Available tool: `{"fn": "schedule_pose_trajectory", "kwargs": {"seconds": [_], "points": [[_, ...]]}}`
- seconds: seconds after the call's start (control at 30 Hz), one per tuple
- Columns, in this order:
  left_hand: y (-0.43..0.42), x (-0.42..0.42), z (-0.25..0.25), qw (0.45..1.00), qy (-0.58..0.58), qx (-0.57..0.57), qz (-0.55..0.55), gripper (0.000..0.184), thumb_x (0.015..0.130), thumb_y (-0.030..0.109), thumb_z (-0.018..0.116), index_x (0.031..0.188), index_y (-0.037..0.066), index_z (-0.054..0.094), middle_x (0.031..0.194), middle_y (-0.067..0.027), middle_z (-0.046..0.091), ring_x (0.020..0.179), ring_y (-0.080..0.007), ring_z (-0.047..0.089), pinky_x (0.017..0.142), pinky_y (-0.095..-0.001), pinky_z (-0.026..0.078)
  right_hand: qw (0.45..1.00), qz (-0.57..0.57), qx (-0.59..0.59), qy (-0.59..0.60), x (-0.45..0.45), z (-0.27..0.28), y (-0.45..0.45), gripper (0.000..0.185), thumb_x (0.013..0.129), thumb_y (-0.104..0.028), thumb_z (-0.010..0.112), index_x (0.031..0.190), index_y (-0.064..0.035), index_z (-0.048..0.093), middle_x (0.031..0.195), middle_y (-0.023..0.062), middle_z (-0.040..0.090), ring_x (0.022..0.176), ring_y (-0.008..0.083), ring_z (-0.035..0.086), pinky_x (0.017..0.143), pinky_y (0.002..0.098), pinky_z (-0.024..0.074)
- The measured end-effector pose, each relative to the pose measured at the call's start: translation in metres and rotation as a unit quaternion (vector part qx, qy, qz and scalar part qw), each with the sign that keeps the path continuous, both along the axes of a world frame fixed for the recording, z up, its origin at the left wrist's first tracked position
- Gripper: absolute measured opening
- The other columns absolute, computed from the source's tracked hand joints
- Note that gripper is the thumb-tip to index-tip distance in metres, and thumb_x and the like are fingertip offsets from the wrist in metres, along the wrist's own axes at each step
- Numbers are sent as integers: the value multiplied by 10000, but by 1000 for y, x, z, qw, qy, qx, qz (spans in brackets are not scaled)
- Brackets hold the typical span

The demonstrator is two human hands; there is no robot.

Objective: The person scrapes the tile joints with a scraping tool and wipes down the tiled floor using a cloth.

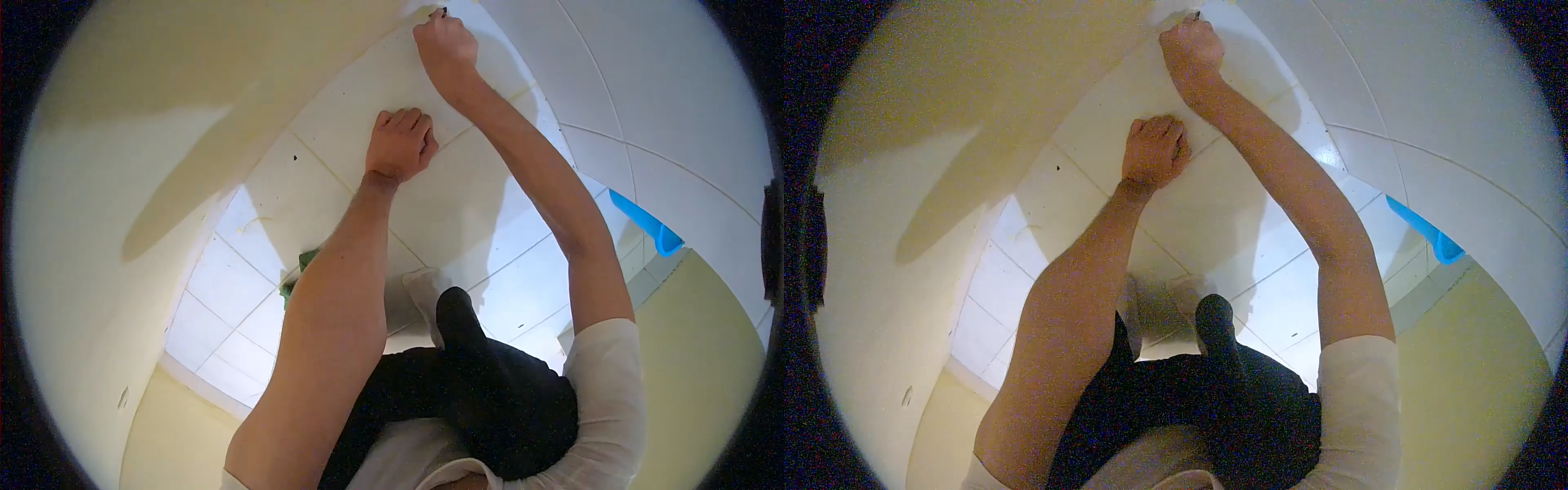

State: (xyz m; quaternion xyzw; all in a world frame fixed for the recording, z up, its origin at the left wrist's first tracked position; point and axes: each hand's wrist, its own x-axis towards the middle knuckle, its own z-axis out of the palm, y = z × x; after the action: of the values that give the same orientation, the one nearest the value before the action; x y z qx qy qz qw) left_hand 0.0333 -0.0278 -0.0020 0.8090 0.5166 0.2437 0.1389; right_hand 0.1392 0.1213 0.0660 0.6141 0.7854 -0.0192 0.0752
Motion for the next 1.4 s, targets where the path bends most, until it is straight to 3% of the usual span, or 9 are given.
{"fn": "schedule_pose_trajectory", "kwargs": {"seconds": [0.07, 0.17, 0.47, 0.57, 0.67, 0.77, 0.97, 1.17, 1.4], "points": [[-2, -2, -1, 1000, -10, 3, 2, 95, 803, 171, 638, 867, 111, 601, 895, -45, 623, 877, -216, 612, 792, -397, 427, 996, -27, -82, 4, -4, 10, -1, 162, 870, -26, 628, 981, -46, 744, 974, 152, 718, 974, 334, 715, 730, 396, 622], [-1, -1, 0, 1000, -9, 10, 0, 97, 800, 175, 642, 866, 115, 602, 885, -43, 613, 874, -218, 610, 793, -398, 429, 997, -17, 56, 48, 0, -13, -9, 161, 870, -40, 624, 993, 0, 720, 934, 161, 707, 928, 326, 717, 739, 405, 621], [-1, 0, -5, 1000, -2, 21, -2, 98, 805, 176, 637, 869, 114, 599, 877, -44, 601, 871, -219, 606, 793, -396, 424, 1000, 12, 9, 21, 11, -5, -6, 175, 844, -51, 650, 971, 63, 684, 1064, 175, 686, 960, 297, 708, 757, 401, 624], [-1, 0, 2, 1000, 10, -18, -3, 86, 812, 175, 626, 863, 114, 593, 871, -41, 597, 875, -216, 605, 794, -397, 421, 998, -24, -60, 9, 8, -13, -9, 230, 927, -173, 569, 996, -65, 760, 1164, 200, 674, 1008, 313, 695, 736, 426, 617], [-1, 1, 0, 1000, -5, 12, 3, 80, 816, 179, 618, 857, 116, 589, 865, -40, 593, 867, -215, 602, 788, -397, 418, 995, 12, 98, 35, 16, -39, -3, 257, 955, -178, 542, 1030, -59, 757, 1108, 188, 703, 965, 309, 712, 730, 426, 615], [-1, 0, 0, 1000, 15, 0, -4, 81, 818, 182, 617, 859, 118, 589, 866, -40, 593, 856, -215, 597, 780, -395, 414, 998, -12, -8, 61, 42, -6, -6, 269, 967, -219, 548, 1072, -85, 756, 994, 163, 731, 892, 330, 723, 719, 441, 604], [-1, 0, -1, 1000, -6, 16, 1, 87, 814, 181, 619, 859, 114, 587, 861, -40, 589, 847, -211, 594, 774, -390, 414, 942, -185, -7, 282, 93, 2, -62, 290, 954, -303, 594, 1191, -177, 704, 897, 131, 726, 860, 352, 708, 741, 455, 570], [-3, -1, -2, 999, 0, -41, -11, 147, 847, 211, 617, 938, 95, 622, 930, -87, 617, 902, -278, 606, 850, -424, 422, 968, -89, 104, 212, 114, -1, -92, 314, 906, -191, 627, 1214, -205, 683, 943, 85, 696, 782, 321, 694, 684, 421, 566], [-2, -3, 4, 998, 17, -53, -14, 146, 830, 207, 619, 927, 97, 616, 918, -94, 622, 884, -282, 613, 819, -427, 429, 989, -9, 66, 132, 99, -35, -82, 383, 880, -90, 622, 1231, -225, 692, 944, 45, 668, 792, 273, 679, 640, 406, 552]]}}
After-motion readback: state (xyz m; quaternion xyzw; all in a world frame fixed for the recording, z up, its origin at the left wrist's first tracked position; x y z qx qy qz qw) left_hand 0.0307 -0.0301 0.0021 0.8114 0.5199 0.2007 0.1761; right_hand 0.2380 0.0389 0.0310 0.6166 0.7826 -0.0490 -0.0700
